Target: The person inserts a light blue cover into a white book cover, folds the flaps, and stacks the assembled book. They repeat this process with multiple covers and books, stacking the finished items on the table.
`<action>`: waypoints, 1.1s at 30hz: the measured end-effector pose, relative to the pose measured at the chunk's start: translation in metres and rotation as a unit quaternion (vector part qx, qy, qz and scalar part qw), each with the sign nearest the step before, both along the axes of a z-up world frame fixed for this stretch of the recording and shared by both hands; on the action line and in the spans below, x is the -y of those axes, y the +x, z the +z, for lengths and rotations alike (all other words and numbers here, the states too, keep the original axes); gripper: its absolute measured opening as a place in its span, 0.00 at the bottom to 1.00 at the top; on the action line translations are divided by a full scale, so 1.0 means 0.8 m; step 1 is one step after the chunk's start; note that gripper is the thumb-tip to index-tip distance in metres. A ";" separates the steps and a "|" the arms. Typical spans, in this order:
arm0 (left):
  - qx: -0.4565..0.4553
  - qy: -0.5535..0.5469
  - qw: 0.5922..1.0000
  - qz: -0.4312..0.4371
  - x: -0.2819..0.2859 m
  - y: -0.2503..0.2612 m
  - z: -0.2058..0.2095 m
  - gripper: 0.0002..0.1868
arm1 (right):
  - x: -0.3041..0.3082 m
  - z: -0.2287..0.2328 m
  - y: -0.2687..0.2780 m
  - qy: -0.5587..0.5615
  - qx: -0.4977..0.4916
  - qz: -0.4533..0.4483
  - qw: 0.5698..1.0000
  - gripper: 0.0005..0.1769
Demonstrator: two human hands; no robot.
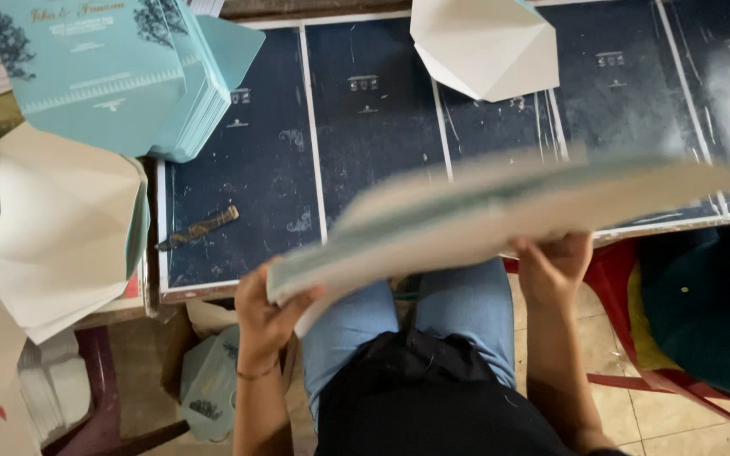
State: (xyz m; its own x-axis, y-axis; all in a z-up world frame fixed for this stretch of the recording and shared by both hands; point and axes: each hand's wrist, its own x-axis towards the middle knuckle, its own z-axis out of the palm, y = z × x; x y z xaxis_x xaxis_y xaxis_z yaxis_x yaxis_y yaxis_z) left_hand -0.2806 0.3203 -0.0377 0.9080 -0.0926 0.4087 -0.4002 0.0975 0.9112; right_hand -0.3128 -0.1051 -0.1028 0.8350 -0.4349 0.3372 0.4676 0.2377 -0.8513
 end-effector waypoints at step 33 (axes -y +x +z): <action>0.097 0.093 0.987 0.086 0.077 0.020 0.081 0.38 | -0.052 0.063 0.048 -0.079 0.055 0.006 0.995 0.39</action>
State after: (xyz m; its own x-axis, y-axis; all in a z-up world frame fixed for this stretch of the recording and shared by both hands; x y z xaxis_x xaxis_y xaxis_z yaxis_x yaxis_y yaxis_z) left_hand -0.2650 0.2589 0.0273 0.8232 -0.0326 0.5668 -0.5647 -0.1487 0.8118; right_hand -0.2741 -0.0632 -0.0526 0.7938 -0.3601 0.4901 0.5579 0.1104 -0.8225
